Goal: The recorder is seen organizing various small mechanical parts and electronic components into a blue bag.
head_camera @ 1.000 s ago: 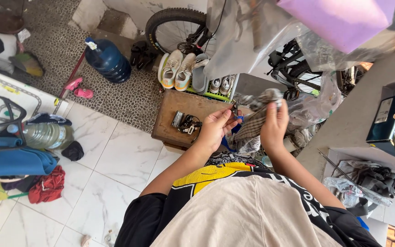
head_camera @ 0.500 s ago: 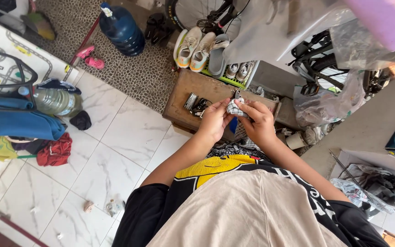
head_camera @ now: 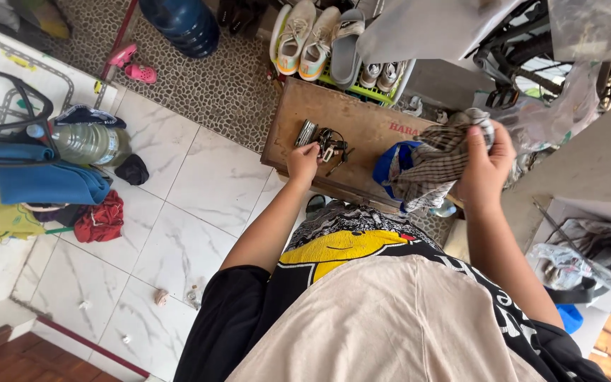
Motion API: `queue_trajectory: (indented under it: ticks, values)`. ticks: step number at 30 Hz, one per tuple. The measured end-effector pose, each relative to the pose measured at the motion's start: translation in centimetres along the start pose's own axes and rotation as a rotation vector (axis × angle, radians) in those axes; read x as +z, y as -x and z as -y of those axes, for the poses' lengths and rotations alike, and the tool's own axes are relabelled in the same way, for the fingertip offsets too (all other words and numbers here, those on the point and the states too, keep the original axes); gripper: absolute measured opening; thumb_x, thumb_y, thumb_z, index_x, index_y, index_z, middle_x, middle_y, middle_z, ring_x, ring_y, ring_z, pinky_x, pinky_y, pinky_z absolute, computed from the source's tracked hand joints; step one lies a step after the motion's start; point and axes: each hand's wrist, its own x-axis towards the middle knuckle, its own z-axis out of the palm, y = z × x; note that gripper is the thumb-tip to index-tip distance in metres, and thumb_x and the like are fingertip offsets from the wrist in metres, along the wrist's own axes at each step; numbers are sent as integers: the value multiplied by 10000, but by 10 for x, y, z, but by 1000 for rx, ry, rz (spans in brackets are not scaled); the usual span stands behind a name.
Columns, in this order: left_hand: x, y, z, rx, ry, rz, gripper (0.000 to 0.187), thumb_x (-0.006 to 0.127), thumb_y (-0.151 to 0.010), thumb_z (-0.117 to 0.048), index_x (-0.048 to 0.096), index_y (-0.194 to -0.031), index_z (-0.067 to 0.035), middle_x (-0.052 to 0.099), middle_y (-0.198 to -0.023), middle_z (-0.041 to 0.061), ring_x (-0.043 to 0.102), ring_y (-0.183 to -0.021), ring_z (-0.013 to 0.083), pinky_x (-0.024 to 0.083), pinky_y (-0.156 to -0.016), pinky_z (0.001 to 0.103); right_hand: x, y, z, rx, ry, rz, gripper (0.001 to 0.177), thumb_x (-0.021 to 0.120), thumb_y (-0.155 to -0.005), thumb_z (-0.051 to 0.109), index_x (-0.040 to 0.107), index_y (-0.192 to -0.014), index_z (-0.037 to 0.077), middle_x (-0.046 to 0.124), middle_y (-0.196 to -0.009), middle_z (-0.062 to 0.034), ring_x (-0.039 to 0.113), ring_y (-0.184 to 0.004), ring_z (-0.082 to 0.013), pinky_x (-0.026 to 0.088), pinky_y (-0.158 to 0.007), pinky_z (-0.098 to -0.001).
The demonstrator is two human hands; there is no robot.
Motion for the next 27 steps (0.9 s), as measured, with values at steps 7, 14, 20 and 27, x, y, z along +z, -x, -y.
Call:
queue_trajectory:
  ticks: [7,14,20,27]
  values:
    - [13,-15,11,155,-688,-11,267,681,-973,-248,784,-1175,-109,787,-975,131,738,-872,247,556,-782,357,-27,15,18,-8,-230,-149,92,660,-1128,67,668,-1206,19,651,-1044,9,561,-918,-71,481,-854,-226]
    - [29,-4,3,420,-784,-6,275,748,-894,-245,761,-1144,-129,732,-1134,109,679,-1040,284,536,-883,398,-106,30,20,-206,-325,-519,80,656,-1086,60,661,-1136,-3,700,-1071,-82,649,-952,-163,565,-907,-307]
    - [72,49,-15,642,-518,220,149,779,-897,-273,777,-1017,-184,644,-1203,70,611,-1078,275,544,-945,396,-129,53,-22,-151,694,-409,225,770,-1013,-12,577,-1123,24,637,-1036,-89,598,-945,-160,502,-831,-287]
    - [118,91,-44,902,-787,407,232,802,-843,-299,827,-1066,-244,608,-1362,175,564,-1201,389,457,-1016,476,2,35,18,691,1223,660,652,588,-918,143,523,-1485,457,723,-1142,-106,776,-861,-271,619,-793,-402]
